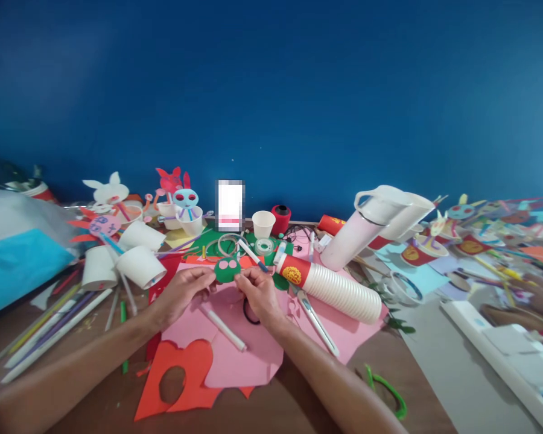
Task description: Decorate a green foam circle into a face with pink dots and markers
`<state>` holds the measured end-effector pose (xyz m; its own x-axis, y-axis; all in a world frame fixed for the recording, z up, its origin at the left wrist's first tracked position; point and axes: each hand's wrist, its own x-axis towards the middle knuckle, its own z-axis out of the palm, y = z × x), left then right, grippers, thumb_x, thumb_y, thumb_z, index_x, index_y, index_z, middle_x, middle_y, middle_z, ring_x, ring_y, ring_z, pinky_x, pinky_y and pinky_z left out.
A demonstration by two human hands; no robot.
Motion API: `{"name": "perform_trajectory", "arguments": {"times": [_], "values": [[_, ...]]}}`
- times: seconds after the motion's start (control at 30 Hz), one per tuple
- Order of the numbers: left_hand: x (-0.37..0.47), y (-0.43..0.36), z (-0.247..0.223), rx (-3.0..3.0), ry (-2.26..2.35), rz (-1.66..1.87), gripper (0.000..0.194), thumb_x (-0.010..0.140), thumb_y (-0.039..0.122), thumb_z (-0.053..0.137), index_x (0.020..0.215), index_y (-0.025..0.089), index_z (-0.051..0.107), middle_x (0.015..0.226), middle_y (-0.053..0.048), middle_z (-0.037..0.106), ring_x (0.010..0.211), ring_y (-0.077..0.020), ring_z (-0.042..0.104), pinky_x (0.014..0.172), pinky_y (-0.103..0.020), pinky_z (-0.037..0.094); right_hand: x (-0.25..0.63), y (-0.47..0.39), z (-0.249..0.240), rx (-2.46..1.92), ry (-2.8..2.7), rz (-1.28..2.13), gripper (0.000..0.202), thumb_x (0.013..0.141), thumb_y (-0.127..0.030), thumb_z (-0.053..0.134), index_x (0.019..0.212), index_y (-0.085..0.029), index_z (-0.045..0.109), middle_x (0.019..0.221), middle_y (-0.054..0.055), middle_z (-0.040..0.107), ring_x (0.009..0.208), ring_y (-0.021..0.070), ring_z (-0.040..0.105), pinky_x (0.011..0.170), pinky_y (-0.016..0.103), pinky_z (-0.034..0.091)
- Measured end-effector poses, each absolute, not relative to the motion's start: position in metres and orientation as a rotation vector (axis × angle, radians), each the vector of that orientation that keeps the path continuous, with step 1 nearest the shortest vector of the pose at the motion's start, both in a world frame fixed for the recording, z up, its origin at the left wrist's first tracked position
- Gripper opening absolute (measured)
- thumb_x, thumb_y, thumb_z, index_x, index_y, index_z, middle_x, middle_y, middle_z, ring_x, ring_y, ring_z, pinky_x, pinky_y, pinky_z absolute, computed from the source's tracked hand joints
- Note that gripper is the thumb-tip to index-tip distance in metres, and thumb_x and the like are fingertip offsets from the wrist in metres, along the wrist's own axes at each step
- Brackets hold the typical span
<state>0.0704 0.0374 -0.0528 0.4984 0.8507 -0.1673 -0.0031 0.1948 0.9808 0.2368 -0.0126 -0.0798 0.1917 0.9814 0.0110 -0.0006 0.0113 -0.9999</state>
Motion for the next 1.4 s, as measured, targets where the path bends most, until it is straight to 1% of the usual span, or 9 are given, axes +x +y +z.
{"name": "perform_trajectory", "arguments": {"times": [0.07,0.27,0.5,0.63,0.8,0.93,1.1,1.27,1.4], "values": [[0.068,0.041,-0.051,1.285,0.907,0.802,0.022,0.073,0.033,0.059,0.062,0.014,0.062,0.054,0.0,0.056,0.049,-0.0088,0.049,0.048,-0.02,0.037,0.236,-0.012,-0.08,-1.293,-1.113,1.038,0.027,0.076,-0.038,0.055,0.059,-0.017,0.05,0.052,-0.004,0.047,0.046,0.0075,0.041,0.046,0.02,0.033],[0.053,0.056,-0.036,1.175,0.894,1.04,0.017,0.069,0.03,0.062,0.063,0.015,0.057,0.052,0.002,0.054,0.044,-0.0071,0.045,0.043,-0.019,0.033,0.231,-0.009,-0.074,-1.433,-1.508,0.926,0.025,0.08,-0.034,0.05,0.061,-0.017,0.053,0.055,-0.003,0.052,0.05,0.0088,0.046,0.049,0.02,0.034],[0.043,0.06,-0.025,1.128,0.882,1.106,0.016,0.066,0.026,0.065,0.065,0.014,0.056,0.05,0.003,0.053,0.043,-0.006,0.044,0.043,-0.019,0.032,0.211,-0.016,-0.061,-1.7,-2.297,0.419,0.024,0.071,-0.043,0.06,0.068,-0.019,0.062,0.064,0.003,0.064,0.058,0.0159,0.056,0.053,0.025,0.032],[0.039,0.063,-0.024,1.1,0.864,1.119,0.016,0.068,0.026,0.065,0.066,0.015,0.053,0.051,0.003,0.053,0.044,-0.006,0.044,0.044,-0.019,0.033,0.199,-0.015,-0.064,-1.721,-2.468,0.209,0.025,0.079,-0.037,0.049,0.069,-0.017,0.061,0.068,0.007,0.066,0.06,0.0183,0.059,0.056,0.027,0.034],[0.033,0.069,-0.023,1.059,0.869,1.173,0.015,0.068,0.024,0.065,0.068,0.015,0.052,0.052,0.003,0.055,0.044,-0.0064,0.046,0.045,-0.018,0.034,0.212,-0.005,-0.051,-1.713,-2.34,0.323,0.015,0.077,-0.028,0.051,0.072,-0.018,0.06,0.07,0.004,0.066,0.064,0.0172,0.059,0.058,0.026,0.035],[0.03,0.07,-0.023,1.032,0.892,1.163,0.015,0.067,0.023,0.064,0.068,0.015,0.052,0.053,0.002,0.056,0.045,-0.0069,0.047,0.046,-0.019,0.035,0.234,0.003,-0.045,-1.616,-2.066,0.705,0.007,0.077,-0.025,0.051,0.076,-0.019,0.056,0.067,-0.002,0.061,0.061,0.0114,0.054,0.055,0.021,0.035],[0.028,0.071,-0.019,0.992,0.888,1.157,0.015,0.066,0.023,0.064,0.068,0.015,0.052,0.057,0.002,0.058,0.047,-0.0071,0.048,0.047,-0.019,0.037,0.24,0.005,-0.055,-1.379,-1.845,1.114,0.013,0.085,-0.026,0.039,0.088,-0.019,0.05,0.066,-0.004,0.053,0.056,0.0083,0.05,0.052,0.018,0.037],[0.024,0.075,-0.011,0.986,0.827,1.22,0.013,0.068,0.022,0.064,0.067,0.016,0.053,0.057,0.001,0.059,0.048,-0.0072,0.05,0.047,-0.018,0.038,0.218,-0.007,-0.05,-1.337,-2.03,0.852,0.019,0.084,-0.035,0.048,0.084,-0.018,0.057,0.071,-0.001,0.057,0.062,0.0102,0.052,0.057,0.02,0.038],[0.022,0.08,-0.005,0.986,0.788,1.267,0.011,0.068,0.02,0.063,0.066,0.016,0.053,0.057,0.001,0.059,0.047,-0.0072,0.05,0.046,-0.018,0.037,0.179,-0.024,-0.045,-1.107,-2.42,0.601,0.014,0.084,-0.024,0.049,0.078,-0.021,0.062,0.071,-0.002,0.06,0.067,0.0105,0.056,0.059,0.02,0.038]]}}
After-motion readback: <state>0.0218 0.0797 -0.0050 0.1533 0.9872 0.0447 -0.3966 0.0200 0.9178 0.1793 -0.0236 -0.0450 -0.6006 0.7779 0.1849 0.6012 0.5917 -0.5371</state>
